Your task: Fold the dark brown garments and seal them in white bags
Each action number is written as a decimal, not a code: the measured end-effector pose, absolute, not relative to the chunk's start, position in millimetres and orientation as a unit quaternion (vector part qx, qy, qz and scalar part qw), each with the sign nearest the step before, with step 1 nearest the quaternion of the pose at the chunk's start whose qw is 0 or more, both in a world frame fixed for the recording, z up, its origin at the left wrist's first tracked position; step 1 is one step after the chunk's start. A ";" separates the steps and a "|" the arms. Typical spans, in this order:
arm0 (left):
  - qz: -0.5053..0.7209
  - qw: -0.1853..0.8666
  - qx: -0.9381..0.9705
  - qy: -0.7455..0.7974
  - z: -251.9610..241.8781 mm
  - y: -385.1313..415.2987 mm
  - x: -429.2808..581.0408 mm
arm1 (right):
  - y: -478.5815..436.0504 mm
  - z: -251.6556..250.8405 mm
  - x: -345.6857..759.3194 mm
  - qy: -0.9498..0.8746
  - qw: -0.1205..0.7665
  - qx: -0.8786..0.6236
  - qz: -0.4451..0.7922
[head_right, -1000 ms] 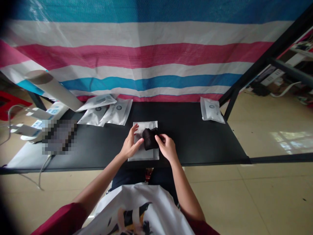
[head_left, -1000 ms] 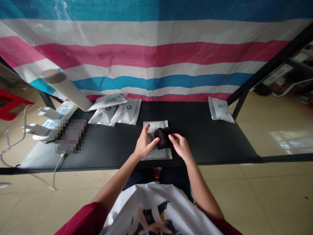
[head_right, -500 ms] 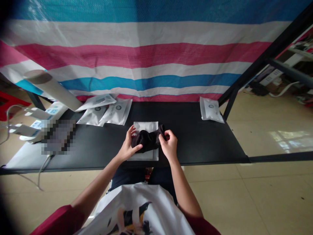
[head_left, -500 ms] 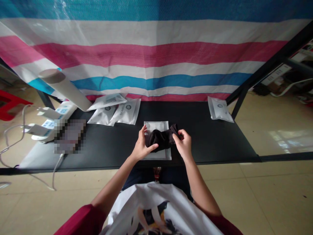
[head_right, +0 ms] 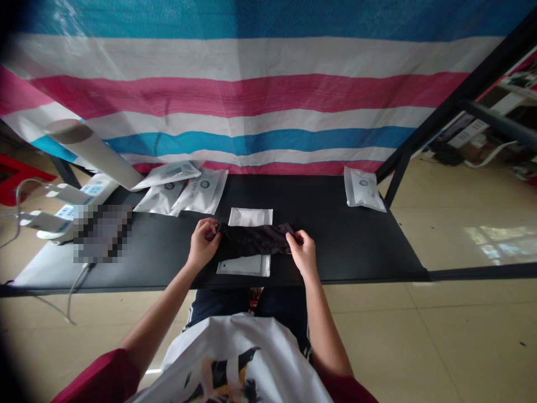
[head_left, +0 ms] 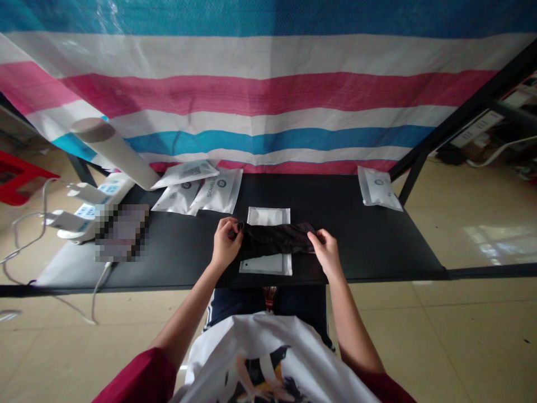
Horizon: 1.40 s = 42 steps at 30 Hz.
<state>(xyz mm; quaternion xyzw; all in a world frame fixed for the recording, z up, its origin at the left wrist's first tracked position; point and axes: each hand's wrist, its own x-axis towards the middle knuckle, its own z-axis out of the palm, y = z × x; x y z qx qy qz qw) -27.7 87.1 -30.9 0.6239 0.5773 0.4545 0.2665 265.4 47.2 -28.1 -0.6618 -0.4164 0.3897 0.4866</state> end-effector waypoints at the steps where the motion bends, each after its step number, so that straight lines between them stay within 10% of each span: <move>1: 0.432 0.256 0.647 0.574 -30.7 89.0 -28.5 | 45.1 -27.2 265.9 -0.414 0.476 -0.657 0.413; 15: 0.279 0.122 0.761 0.573 -24.2 91.2 -31.9 | 43.1 -18.6 277.4 -0.600 0.347 -0.648 0.316; 29: 0.285 0.090 0.797 0.524 0.2 106.4 -14.2 | 71.2 -16.7 275.6 -0.550 0.495 -0.603 0.297; 38: 0.443 0.324 0.723 0.419 14.6 71.9 -22.4 | 50.6 -7.8 289.3 -0.446 0.571 -0.539 0.429; 42: 0.422 0.275 0.716 0.483 12.1 72.2 -10.3 | 53.9 -8.9 283.4 -0.423 0.594 -0.564 0.387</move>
